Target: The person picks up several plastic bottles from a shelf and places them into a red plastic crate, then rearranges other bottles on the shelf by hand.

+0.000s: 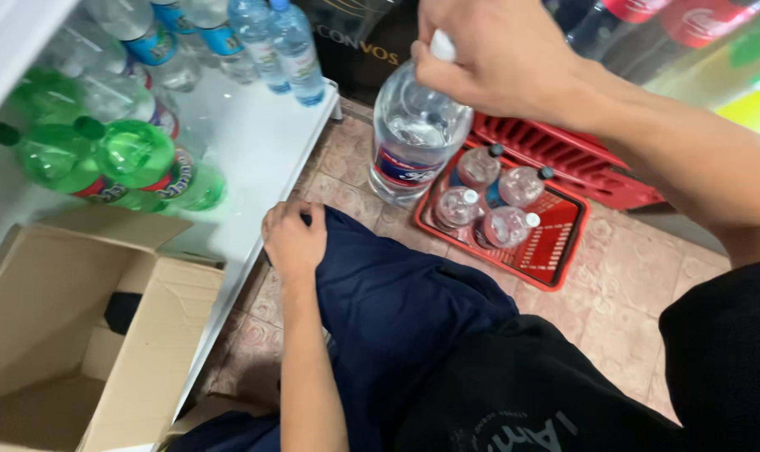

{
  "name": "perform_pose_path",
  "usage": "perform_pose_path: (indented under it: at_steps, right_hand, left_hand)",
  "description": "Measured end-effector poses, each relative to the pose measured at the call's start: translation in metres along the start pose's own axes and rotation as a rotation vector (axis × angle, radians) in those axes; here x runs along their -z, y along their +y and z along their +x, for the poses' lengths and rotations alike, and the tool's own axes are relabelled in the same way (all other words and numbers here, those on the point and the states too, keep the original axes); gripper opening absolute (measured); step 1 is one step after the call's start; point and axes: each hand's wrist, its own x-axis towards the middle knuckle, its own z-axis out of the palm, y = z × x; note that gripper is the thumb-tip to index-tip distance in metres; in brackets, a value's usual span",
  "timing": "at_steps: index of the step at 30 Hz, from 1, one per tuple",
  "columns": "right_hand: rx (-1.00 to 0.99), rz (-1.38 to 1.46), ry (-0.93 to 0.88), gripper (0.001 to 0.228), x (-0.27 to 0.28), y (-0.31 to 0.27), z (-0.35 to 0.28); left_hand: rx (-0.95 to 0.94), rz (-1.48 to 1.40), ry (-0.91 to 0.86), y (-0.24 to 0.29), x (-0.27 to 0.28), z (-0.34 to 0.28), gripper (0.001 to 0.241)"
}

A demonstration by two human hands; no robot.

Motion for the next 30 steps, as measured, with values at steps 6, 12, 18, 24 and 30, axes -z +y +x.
perform_pose_path:
  at_steps: [6,12,18,24,30]
  right_hand:
    - [-0.221,-0.147,-0.053,0.021,0.086,0.004,-0.106]
    - [-0.615,-0.427,-0.234,0.031,0.115,-0.002,-0.215]
    - [-0.844,-0.277,-0.239,0.031,0.093,0.006,-0.276]
    - [-1.014,-0.178,-0.27,0.028,0.028,0.024,-0.329]
    - [-1.155,-0.036,-0.29,0.03,-0.056,0.044,-0.387]
  left_hand:
    - [-0.05,-0.004,-0.066,-0.006,0.015,0.002,0.035]
    - [-0.121,-0.033,-0.094,-0.008,0.026,-0.001,0.038]
    - [-0.135,-0.017,-0.137,-0.011,0.029,-0.003,0.037]
    - [-0.154,0.022,-0.18,-0.011,0.033,-0.002,0.034]
    - [-0.051,0.026,-0.251,-0.023,0.028,-0.007,0.042]
